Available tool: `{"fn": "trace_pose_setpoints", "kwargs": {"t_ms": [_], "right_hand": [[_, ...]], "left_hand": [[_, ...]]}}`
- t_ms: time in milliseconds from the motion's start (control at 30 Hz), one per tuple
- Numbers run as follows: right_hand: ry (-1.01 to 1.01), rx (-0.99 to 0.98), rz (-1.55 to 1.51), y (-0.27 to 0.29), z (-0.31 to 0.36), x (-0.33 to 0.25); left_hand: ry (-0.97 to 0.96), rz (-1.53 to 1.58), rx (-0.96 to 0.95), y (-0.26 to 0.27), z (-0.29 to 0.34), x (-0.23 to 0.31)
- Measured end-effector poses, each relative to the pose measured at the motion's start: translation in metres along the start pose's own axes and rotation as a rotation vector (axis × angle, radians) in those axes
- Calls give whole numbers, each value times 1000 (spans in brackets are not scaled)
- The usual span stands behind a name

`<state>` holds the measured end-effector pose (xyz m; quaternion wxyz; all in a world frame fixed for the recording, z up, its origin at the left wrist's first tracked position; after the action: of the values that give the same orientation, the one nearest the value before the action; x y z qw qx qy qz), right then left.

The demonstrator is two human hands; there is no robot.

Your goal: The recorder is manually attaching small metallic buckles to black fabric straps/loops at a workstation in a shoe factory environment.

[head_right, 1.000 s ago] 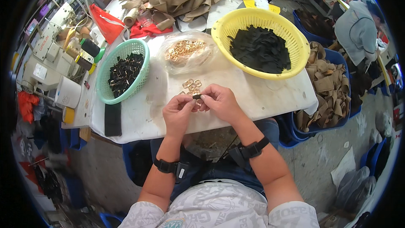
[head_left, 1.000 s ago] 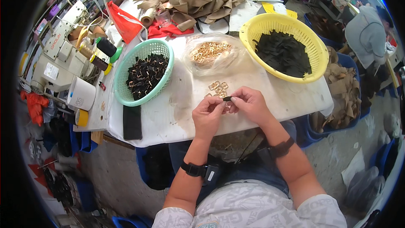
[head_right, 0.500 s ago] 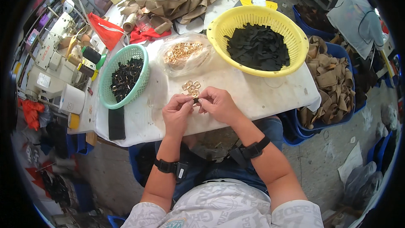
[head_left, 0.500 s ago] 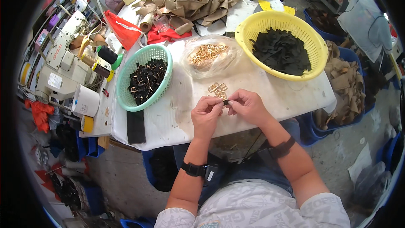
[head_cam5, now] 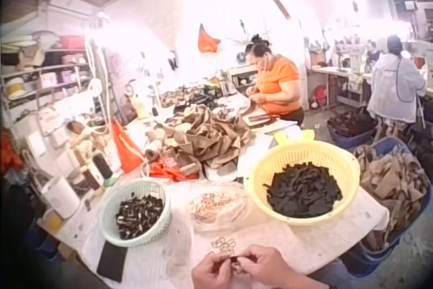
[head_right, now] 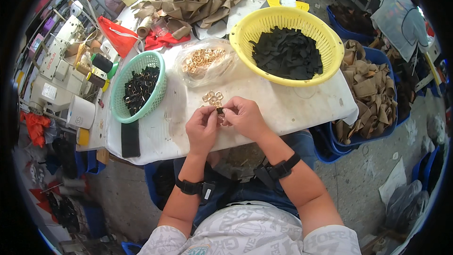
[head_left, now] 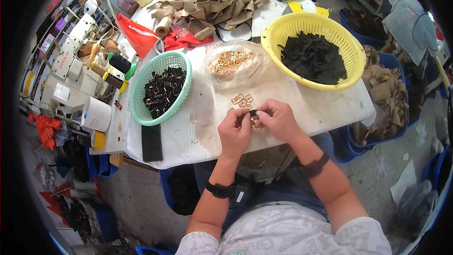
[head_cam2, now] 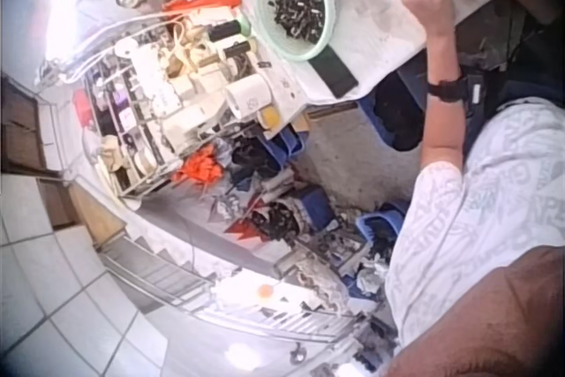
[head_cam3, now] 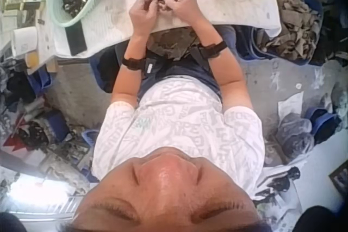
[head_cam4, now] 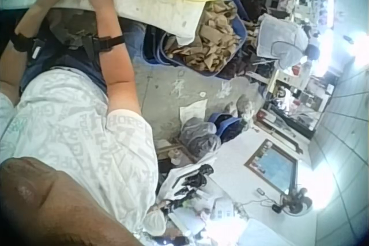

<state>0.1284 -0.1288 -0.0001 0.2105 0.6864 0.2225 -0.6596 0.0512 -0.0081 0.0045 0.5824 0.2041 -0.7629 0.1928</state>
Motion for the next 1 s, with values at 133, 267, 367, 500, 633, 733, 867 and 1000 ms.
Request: {"fn": "trace_pose_setpoints", "kwargs": {"t_ms": [133, 267, 367, 500, 633, 733, 867, 1000], "right_hand": [[-36, -24, -63, 3, -3, 3], [6, -61, 13, -3, -2, 3], [21, -87, 19, -7, 0, 0], [-70, -76, -107, 1, -2, 1], [-99, -113, -198, 6, -5, 1], [-96, -144, -226, 6, -5, 1], [-101, -167, -215, 6, -6, -1], [-95, -193, -238, 7, -7, 2]], "left_hand": [[22, 106, -30, -3, -1, 4], [152, 112, -12, 4, -3, -5], [146, 143, 2, 5, -4, -8], [166, 323, -26, 2, -6, 4], [183, 265, -139, 5, -8, -3], [169, 288, -156, 5, -8, -6], [174, 279, -132, 6, -6, -3], [163, 306, -181, 5, -7, 0]]}}
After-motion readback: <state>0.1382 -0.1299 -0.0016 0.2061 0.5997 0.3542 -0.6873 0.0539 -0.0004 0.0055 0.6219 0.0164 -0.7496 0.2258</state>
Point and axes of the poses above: each hand's wrist, its own z-axis away from the middle knuckle, its own y-axis out of the back of the hand, x = y × z, the point moved 7 cm from there along -z, towards the middle knuckle, and after that the axes turned 7 degrees about z, right-handed, at the moved point
